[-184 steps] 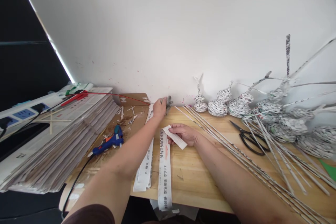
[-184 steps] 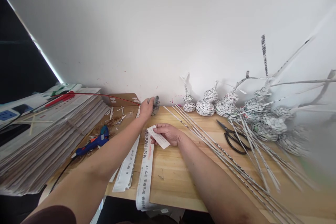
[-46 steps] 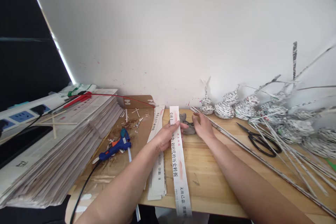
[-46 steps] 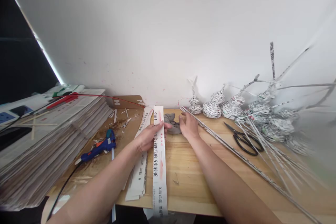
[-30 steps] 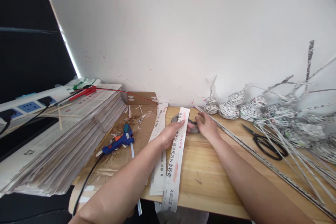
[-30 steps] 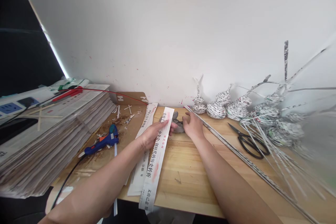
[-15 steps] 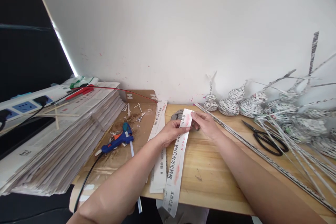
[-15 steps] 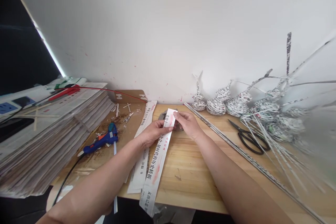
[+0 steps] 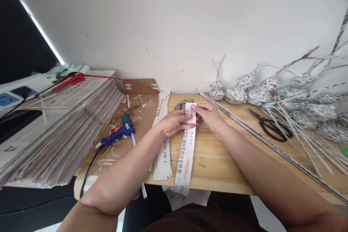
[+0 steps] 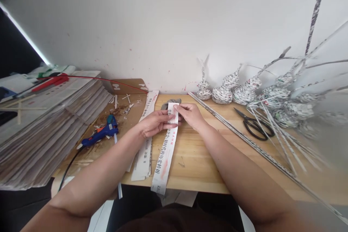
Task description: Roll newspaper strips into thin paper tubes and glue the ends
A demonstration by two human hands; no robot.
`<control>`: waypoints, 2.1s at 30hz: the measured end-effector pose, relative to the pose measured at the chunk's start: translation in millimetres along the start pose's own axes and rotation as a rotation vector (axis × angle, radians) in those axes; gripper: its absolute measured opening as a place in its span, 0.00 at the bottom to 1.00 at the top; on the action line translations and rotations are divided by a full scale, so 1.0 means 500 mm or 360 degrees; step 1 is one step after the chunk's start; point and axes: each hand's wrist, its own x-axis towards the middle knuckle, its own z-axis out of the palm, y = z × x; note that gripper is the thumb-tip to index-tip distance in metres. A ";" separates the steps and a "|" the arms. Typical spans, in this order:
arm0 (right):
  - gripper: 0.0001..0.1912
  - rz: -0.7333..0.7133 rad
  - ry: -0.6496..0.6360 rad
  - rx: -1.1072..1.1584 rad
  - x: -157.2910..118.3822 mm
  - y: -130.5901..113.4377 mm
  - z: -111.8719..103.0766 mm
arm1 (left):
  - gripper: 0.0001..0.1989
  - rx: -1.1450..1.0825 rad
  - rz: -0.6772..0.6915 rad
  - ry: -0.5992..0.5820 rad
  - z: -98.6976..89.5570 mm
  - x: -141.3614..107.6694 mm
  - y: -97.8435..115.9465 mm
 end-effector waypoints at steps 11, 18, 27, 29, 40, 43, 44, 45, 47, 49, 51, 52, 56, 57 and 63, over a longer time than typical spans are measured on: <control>0.18 0.0072 -0.0012 0.0054 0.010 0.017 -0.009 | 0.11 0.0184 -0.0042 0.0103 -0.009 0.007 -0.010; 0.17 0.0101 -0.0101 0.0144 0.010 0.019 -0.009 | 0.13 0.0263 -0.0030 0.0099 -0.009 0.006 -0.014; 0.16 0.0173 -0.0123 0.0342 0.013 0.023 -0.016 | 0.21 0.0159 -0.0116 0.0054 -0.001 0.003 -0.004; 0.16 0.0195 -0.0128 0.0432 0.013 0.023 -0.017 | 0.25 0.0091 -0.0157 0.0020 -0.002 0.003 0.000; 0.16 0.0282 -0.0435 0.0761 0.005 0.008 -0.009 | 0.18 0.0078 -0.0045 -0.0210 -0.001 -0.001 -0.005; 0.13 0.0287 -0.0458 0.0769 0.007 0.015 -0.006 | 0.16 0.0023 -0.0054 -0.0147 -0.002 -0.002 -0.002; 0.12 0.0279 -0.0424 0.0759 0.009 0.018 -0.004 | 0.14 0.0010 -0.0052 -0.0120 -0.003 -0.001 -0.001; 0.11 0.0274 -0.0385 0.0750 0.010 0.020 -0.003 | 0.13 -0.0004 -0.0044 -0.0089 -0.004 0.000 0.000; 0.11 0.0281 -0.0320 0.0734 0.011 0.021 -0.001 | 0.11 -0.0054 0.0002 -0.0008 -0.006 0.002 0.003; 0.14 0.0330 -0.0311 0.0702 0.010 0.017 -0.001 | 0.09 -0.0147 0.0121 0.0116 -0.009 0.007 0.006; 0.19 0.0420 -0.0348 0.0637 0.006 0.008 -0.002 | 0.07 -0.0262 0.0282 0.0302 -0.014 0.013 0.010; 0.22 0.0479 -0.0395 0.0593 0.003 0.003 -0.001 | 0.05 -0.0311 0.0359 0.0410 -0.017 0.016 0.012; 0.28 0.0665 -0.0620 0.0304 -0.019 -0.013 0.013 | 0.05 -0.0317 0.0546 0.0669 -0.024 0.022 0.017; 0.25 0.0666 -0.0643 0.0215 -0.024 -0.015 0.019 | 0.05 -0.0281 0.0561 0.0657 -0.023 0.022 0.017; 0.15 0.0754 -0.0688 0.0254 -0.043 -0.007 0.038 | 0.09 -0.0197 0.0600 0.0631 -0.020 0.018 0.020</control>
